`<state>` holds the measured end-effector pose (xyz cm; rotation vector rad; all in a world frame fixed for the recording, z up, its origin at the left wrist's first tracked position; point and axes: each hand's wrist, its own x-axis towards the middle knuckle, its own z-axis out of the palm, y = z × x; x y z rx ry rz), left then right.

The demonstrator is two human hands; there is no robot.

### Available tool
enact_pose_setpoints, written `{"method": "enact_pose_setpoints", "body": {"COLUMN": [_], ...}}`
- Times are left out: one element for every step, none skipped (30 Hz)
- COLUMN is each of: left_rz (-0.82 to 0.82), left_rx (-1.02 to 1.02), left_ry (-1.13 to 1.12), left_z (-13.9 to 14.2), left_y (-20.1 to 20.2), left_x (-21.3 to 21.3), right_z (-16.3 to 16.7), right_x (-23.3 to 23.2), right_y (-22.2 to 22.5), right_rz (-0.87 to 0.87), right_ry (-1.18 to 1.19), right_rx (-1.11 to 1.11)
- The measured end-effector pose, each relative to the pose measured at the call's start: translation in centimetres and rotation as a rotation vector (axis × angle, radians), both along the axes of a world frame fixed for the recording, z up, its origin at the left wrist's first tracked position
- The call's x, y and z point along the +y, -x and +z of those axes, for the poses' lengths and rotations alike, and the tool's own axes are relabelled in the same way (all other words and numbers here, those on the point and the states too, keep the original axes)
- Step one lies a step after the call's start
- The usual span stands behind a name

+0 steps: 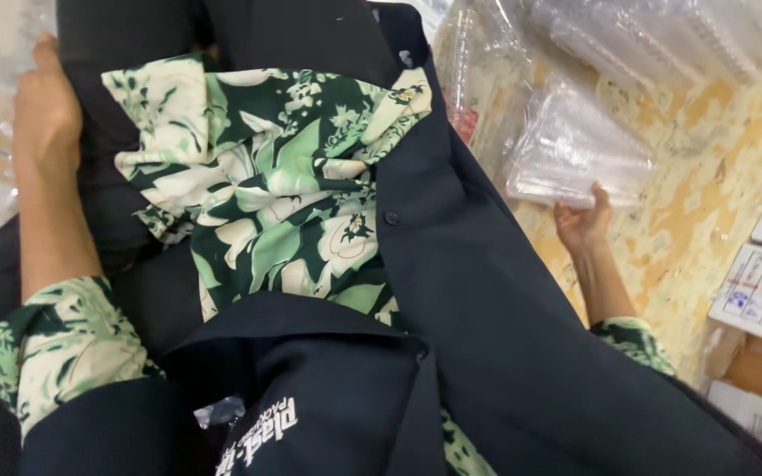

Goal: The person sits on the floor and repeatedly picks up clear plastic cups, places them into a plastic bag, and seals the bag. The person handles the cups one at a time and occasionally adjusts the bag to fit more cups.

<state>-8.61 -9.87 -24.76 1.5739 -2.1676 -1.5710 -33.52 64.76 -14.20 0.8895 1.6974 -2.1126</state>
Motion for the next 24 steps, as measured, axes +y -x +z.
{"method": "enact_pose_setpoints", "body": {"left_rz": [0.003,-0.003,-0.017,-0.037,-0.043,-0.047,-0.048,-0.047,-0.046,-0.046,-0.055,-0.065,-0.076,-0.142,-0.209,-0.278,-0.257,-0.232,-0.204,-0.200,-0.196,-0.190,-0.239,-0.291], "left_rx": [-0.003,-0.029,-0.051,-0.070,-0.073,-0.075,-0.079,-0.081,-0.085,-0.087,-0.091,-0.091,-0.091,-0.077,-0.065,-0.051,-0.071,-0.090,-0.106,-0.114,-0.124,-0.134,-0.100,-0.066], "left_ry": [0.012,0.027,0.039,0.049,0.044,0.036,0.035,0.043,0.054,0.066,0.069,0.071,0.069,0.127,0.188,0.245,0.219,0.194,0.174,0.166,0.157,0.148,0.220,0.291], "left_z": [0.1,0.3,0.4,0.5,0.6,0.6,0.6,0.6,0.5,0.4,0.3,0.1,-0.2,-0.4,-0.6,-0.9,-1.1,-1.3,-1.4,-1.4,-1.3,-1.1,-0.7,-0.2], "left_y": [-0.1,-0.4,-0.4,-0.4,-0.4,-0.4,-0.4,-0.4,-0.5,-0.6,-0.7,-0.8,-0.9,-1.0,-1.2,-1.4,-1.3,-1.3,-1.1,-1.0,-1.1,-1.1,-1.2,-1.2], "left_x": [0.0,0.0,0.0,0.1,0.1,0.2,0.2,0.2,0.2,0.1,0.1,0.0,0.0,-0.1,-0.3,-0.4,-0.5,-0.5,-0.6,-0.6,-0.6,-0.5,-0.4,-0.2], "right_z": [-0.7,-1.3,-1.5,-1.5,-1.3,-0.9,-0.6,-0.3,0.0,0.1,0.2,0.3,0.4,0.5,0.7,1.0,1.6,2.1,2.8,3.6,4.3,5.0,5.0,5.0], "right_x": [-0.1,-0.4,-0.7,-0.7,-0.8,-0.6,-0.6,-0.5,-0.3,-0.2,0.1,0.4,0.7,1.1,1.4,1.7,2.0,2.1,2.2,2.2,2.0,1.6,1.1,0.5], "right_y": [0.3,0.3,0.3,0.4,0.6,0.8,0.9,0.9,0.9,0.7,0.6,0.5,0.3,0.2,-0.1,-0.2,-0.4,-0.2,-0.1,0.2,0.9,1.8,2.4,3.2], "right_rz": [-0.014,-0.033,-0.059,-0.090,-0.124,-0.155,-0.108,-0.058,-0.008,-0.006,-0.003,-0.001,0.074,0.146,0.216,0.241,0.265,0.293,0.284,0.270,0.244,0.221,0.367,0.517], "right_ry": [0.002,0.005,0.005,-0.005,-0.020,-0.038,-0.007,0.027,0.064,0.064,0.061,0.058,-0.015,-0.088,-0.157,-0.291,-0.424,-0.555,-0.767,-0.978,-1.020,-1.059,-1.205,-1.349], "right_rx": [0.005,0.008,0.014,0.000,-0.015,-0.028,-0.016,-0.009,-0.003,-0.023,-0.040,-0.052,-0.056,-0.064,-0.073,-0.127,-0.185,-0.240,-0.083,0.077,0.196,0.317,0.398,0.476]}}
